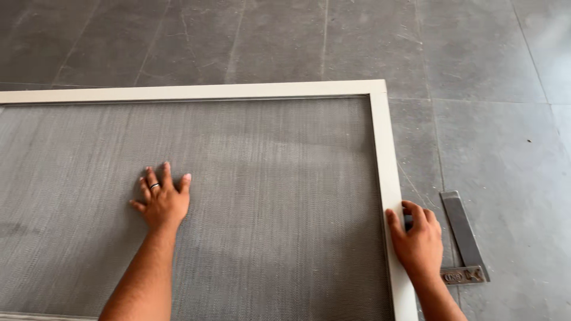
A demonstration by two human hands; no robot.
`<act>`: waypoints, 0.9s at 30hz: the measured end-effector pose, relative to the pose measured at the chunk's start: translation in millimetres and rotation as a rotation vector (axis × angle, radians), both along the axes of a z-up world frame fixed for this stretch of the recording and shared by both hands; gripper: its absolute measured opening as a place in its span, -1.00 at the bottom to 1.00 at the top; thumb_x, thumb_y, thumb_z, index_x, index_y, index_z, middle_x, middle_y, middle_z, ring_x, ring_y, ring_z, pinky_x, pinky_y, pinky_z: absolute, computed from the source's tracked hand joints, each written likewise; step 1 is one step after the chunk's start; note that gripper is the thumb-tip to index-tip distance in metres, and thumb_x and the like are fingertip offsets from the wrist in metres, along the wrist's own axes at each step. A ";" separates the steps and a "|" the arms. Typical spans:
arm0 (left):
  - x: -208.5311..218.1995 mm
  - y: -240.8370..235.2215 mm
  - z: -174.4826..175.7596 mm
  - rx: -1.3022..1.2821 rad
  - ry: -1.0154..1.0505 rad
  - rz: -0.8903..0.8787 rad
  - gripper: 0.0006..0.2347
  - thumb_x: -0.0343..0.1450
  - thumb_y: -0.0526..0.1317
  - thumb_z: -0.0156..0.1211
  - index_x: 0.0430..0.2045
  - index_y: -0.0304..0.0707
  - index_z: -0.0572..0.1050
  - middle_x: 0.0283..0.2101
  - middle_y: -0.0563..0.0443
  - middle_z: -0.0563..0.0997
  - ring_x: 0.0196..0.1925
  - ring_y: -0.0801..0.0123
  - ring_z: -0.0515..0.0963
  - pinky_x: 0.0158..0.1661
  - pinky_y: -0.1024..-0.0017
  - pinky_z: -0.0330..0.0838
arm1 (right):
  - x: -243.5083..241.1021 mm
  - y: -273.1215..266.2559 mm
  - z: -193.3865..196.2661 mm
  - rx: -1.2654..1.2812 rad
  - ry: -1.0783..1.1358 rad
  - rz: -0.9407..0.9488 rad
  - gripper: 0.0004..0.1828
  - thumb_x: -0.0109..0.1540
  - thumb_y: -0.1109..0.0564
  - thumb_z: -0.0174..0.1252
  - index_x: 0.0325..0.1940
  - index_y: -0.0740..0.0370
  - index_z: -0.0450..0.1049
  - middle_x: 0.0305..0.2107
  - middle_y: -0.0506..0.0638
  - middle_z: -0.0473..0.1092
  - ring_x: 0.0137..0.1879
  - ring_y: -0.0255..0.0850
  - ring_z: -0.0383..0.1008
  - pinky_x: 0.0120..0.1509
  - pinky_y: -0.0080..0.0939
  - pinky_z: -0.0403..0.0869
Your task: The person installs a mesh screen into a white rectangular frame by pressing the screen into the frame's groove and using a flat metal tool to secure it. The person works along each side of the frame, flipping the screen over to complete the installation.
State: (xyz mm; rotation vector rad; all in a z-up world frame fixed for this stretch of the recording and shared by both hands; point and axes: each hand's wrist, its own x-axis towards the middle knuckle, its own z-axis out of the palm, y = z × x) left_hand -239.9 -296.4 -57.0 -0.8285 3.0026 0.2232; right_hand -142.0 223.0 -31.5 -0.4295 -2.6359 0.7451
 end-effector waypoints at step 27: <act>111.1 324.0 16.4 0.095 0.194 -0.955 -0.38 0.46 0.21 -0.12 0.43 0.05 0.06 0.53 -0.18 -0.08 0.54 -0.08 -0.08 0.34 -0.34 -0.33 | 6.8 -1.6 -9.5 0.040 0.069 0.017 -0.54 0.25 -0.11 0.26 0.15 0.13 0.51 -0.03 0.10 0.45 0.07 0.11 0.41 0.18 0.05 0.40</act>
